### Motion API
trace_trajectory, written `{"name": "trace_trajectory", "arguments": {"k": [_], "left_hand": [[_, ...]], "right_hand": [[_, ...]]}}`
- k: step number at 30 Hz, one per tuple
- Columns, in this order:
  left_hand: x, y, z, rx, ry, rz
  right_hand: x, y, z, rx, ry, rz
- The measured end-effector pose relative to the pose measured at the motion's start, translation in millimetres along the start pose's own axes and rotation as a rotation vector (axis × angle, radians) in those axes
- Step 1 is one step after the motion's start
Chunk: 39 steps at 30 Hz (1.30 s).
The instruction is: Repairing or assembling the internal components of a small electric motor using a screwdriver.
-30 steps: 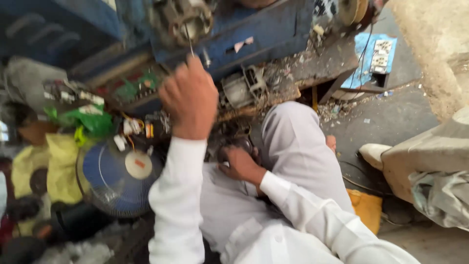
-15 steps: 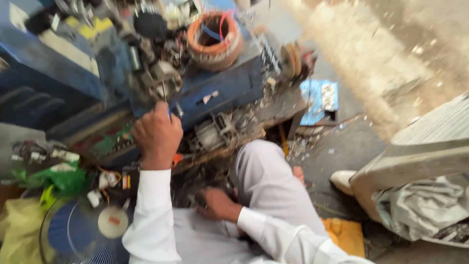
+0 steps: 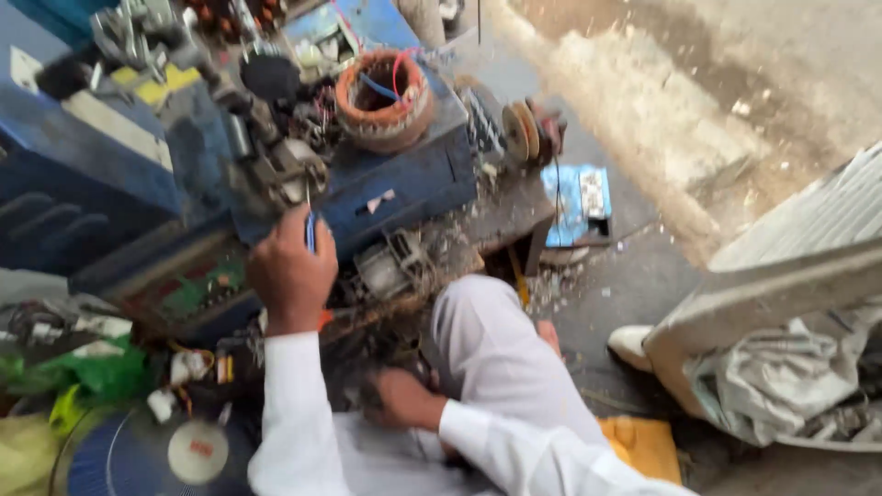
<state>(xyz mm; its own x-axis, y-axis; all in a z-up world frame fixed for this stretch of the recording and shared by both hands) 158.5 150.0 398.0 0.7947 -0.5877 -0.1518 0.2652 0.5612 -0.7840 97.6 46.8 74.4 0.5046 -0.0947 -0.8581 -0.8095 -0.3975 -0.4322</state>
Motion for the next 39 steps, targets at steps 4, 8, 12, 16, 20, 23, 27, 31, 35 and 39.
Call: {"name": "trace_trajectory", "arguments": {"k": [4,8,12,16,20,23,27,31,35,39], "left_hand": [[30,-32,-20,0.137,0.067,-0.206],[-1,35,-137,0.01,-0.346,-0.516],[17,34,-204,0.031,-0.376,-0.488],[5,35,-256,0.04,-0.481,-0.494],[-26,43,-292,-0.005,-0.519,-0.535],[-37,37,-305,0.032,-0.44,-0.584],[-55,36,-335,0.091,-0.419,-0.68],[-94,68,-394,0.254,-0.754,-1.097],[-77,52,-365,0.461,-0.897,-1.392],[-59,62,-336,0.349,-0.874,-1.311]], "right_hand": [[-27,-32,-21,0.156,-0.17,0.146],[-32,-80,-33,0.287,-0.165,0.648],[-54,-141,-80,0.711,-0.253,0.482],[-50,-130,-72,0.611,-0.218,0.518],[1,-77,-11,0.073,-0.006,1.238],[1,-80,-16,-0.015,0.096,1.245],[18,-63,-5,0.006,0.096,1.196],[-2,-54,-8,-0.196,0.015,1.131],[-38,-37,-35,-0.451,-0.084,0.93],[-41,-33,-36,-0.353,-0.087,0.767]]}}
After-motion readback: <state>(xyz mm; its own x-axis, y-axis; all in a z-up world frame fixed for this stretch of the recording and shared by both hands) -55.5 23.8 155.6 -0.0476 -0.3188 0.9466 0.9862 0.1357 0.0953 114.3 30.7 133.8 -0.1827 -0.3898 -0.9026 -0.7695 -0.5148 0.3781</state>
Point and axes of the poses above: each hand's wrist, its own z-axis towards the middle knuckle, its own y-axis out of the palm, x = y × z, the point moved 10 cm from there along z, towards the middle knuckle, and after that the axes turned 13 degrees about y, right-handed, at the moved point
